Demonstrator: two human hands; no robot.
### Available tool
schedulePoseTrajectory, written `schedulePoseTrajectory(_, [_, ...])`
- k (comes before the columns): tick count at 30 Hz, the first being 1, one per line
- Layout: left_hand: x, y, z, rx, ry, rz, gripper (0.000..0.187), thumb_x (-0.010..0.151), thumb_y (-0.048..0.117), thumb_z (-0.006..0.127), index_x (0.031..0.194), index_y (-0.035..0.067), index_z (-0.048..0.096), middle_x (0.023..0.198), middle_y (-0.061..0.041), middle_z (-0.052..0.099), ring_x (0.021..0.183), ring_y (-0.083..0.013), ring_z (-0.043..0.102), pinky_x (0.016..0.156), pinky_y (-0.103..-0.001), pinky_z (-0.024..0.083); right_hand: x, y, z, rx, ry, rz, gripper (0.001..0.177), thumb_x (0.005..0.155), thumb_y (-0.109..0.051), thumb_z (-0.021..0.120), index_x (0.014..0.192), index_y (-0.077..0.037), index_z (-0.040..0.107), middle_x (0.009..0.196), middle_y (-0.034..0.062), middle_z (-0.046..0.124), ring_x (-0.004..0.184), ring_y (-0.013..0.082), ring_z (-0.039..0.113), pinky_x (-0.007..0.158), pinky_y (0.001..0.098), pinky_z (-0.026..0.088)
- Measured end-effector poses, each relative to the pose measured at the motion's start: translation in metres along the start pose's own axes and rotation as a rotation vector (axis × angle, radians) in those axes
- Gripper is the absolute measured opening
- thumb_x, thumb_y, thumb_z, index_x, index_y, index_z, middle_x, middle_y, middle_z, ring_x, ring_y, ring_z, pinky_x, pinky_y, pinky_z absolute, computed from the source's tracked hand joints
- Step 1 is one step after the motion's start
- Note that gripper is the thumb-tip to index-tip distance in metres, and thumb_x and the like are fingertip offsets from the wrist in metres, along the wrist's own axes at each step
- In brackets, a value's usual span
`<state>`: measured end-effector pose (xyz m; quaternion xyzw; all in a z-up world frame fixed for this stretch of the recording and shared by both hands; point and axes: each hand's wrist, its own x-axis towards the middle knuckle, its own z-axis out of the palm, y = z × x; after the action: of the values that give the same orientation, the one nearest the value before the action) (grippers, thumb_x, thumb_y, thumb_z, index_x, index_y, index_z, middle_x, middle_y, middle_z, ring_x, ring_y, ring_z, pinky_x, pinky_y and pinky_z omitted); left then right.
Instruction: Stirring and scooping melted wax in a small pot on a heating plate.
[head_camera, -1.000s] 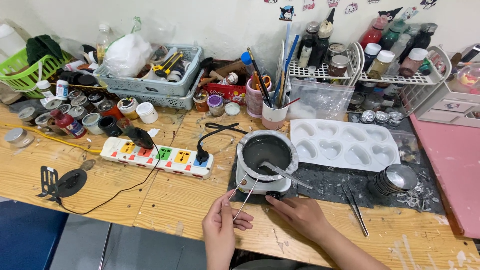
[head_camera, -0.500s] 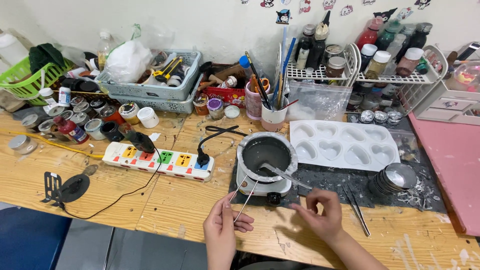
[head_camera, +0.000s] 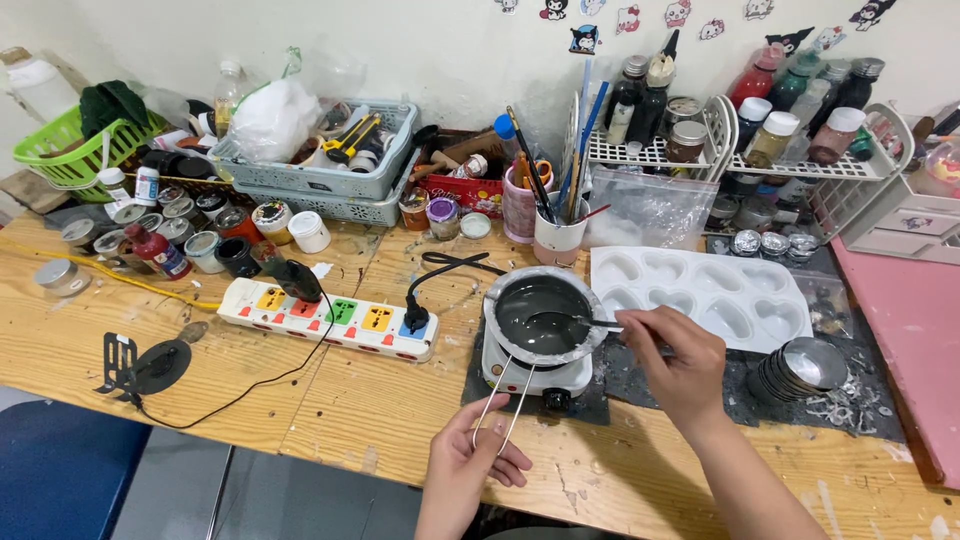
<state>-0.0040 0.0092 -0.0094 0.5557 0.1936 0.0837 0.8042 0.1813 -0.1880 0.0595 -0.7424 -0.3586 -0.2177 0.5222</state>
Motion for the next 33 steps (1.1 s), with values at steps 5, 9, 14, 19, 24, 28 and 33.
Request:
schedulePoseTrajectory(5, [0.000, -0.009, 0.004, -0.029, -0.210, -0.028, 0.045, 0.100, 0.020, 0.060, 0.140, 0.001, 0.054, 0.077, -0.017, 0.077, 0.058, -0.0173, 0.072, 0.053, -0.025, 0.054, 0.006, 0.004, 0.002, -0.108, -0.009, -0.002, 0.011, 0.098, -0.006, 0.067, 0.101, 0.002, 0.074, 0.085, 0.0068, 0.073, 0.069, 0.0079, 0.071, 0.055, 0.0212, 0.054])
schedulePoseTrajectory(9, [-0.004, 0.000, 0.013, -0.029, -0.226, -0.058, 0.044, 0.102, 0.021, 0.059, 0.141, 0.000, 0.055, 0.077, -0.016, 0.076, 0.059, -0.0166, 0.072, 0.053, -0.024, 0.053, -0.005, 0.022, 0.018, 0.175, -0.027, 0.487, 0.020, 0.101, -0.014, 0.066, 0.096, 0.003, 0.075, 0.072, 0.0110, 0.071, 0.053, 0.0135, 0.061, 0.047, 0.0276, 0.047])
schedulePoseTrajectory(14, [-0.006, 0.003, 0.015, -0.020, -0.268, -0.080, 0.044, 0.104, 0.020, 0.058, 0.142, -0.001, 0.053, 0.078, -0.017, 0.076, 0.060, -0.0168, 0.072, 0.053, -0.024, 0.053, 0.002, 0.031, 0.024, 0.505, 0.042, 0.619, 0.026, 0.103, -0.019, 0.063, 0.098, 0.005, 0.071, 0.076, 0.0084, 0.070, 0.061, 0.0102, 0.063, 0.050, 0.0270, 0.054])
schedulePoseTrajectory(19, [-0.001, -0.009, 0.012, -0.050, -0.312, -0.065, 0.044, 0.104, 0.018, 0.058, 0.143, -0.002, 0.051, 0.080, -0.018, 0.076, 0.063, -0.0175, 0.073, 0.055, -0.025, 0.054, 0.013, 0.020, 0.016, 0.452, 0.102, 0.493, 0.025, 0.104, -0.019, 0.063, 0.101, 0.005, 0.070, 0.079, 0.0079, 0.070, 0.063, 0.0105, 0.064, 0.051, 0.0268, 0.054])
schedulePoseTrajectory(24, [-0.001, -0.014, 0.013, -0.081, -0.358, -0.060, 0.044, 0.105, 0.015, 0.059, 0.144, -0.002, 0.049, 0.080, -0.018, 0.075, 0.064, -0.0178, 0.073, 0.056, -0.025, 0.055, 0.025, -0.002, 0.003, 0.196, 0.098, 0.193, 0.018, 0.106, -0.013, 0.064, 0.105, 0.003, 0.071, 0.082, 0.0069, 0.072, 0.063, 0.0117, 0.066, 0.055, 0.0260, 0.053])
schedulePoseTrajectory(28, [0.000, -0.017, 0.013, -0.092, -0.372, -0.052, 0.044, 0.105, 0.014, 0.059, 0.145, -0.002, 0.048, 0.080, -0.018, 0.075, 0.065, -0.0179, 0.073, 0.057, -0.025, 0.055, 0.036, -0.014, -0.005, -0.246, -0.054, -0.203, 0.009, 0.099, -0.007, 0.068, 0.101, 0.001, 0.072, 0.086, 0.0086, 0.072, 0.068, 0.0157, 0.068, 0.056, 0.0276, 0.053])
schedulePoseTrajectory(33, [0.000, -0.018, 0.012, -0.092, -0.375, -0.048, 0.045, 0.105, 0.013, 0.059, 0.145, -0.002, 0.048, 0.081, -0.017, 0.076, 0.066, -0.0175, 0.074, 0.058, -0.025, 0.056, 0.027, -0.007, 0.005, -0.165, -0.106, -0.117, 0.011, 0.101, -0.010, 0.066, 0.097, -0.001, 0.070, 0.081, 0.0060, 0.070, 0.068, 0.0104, 0.071, 0.053, 0.0247, 0.055])
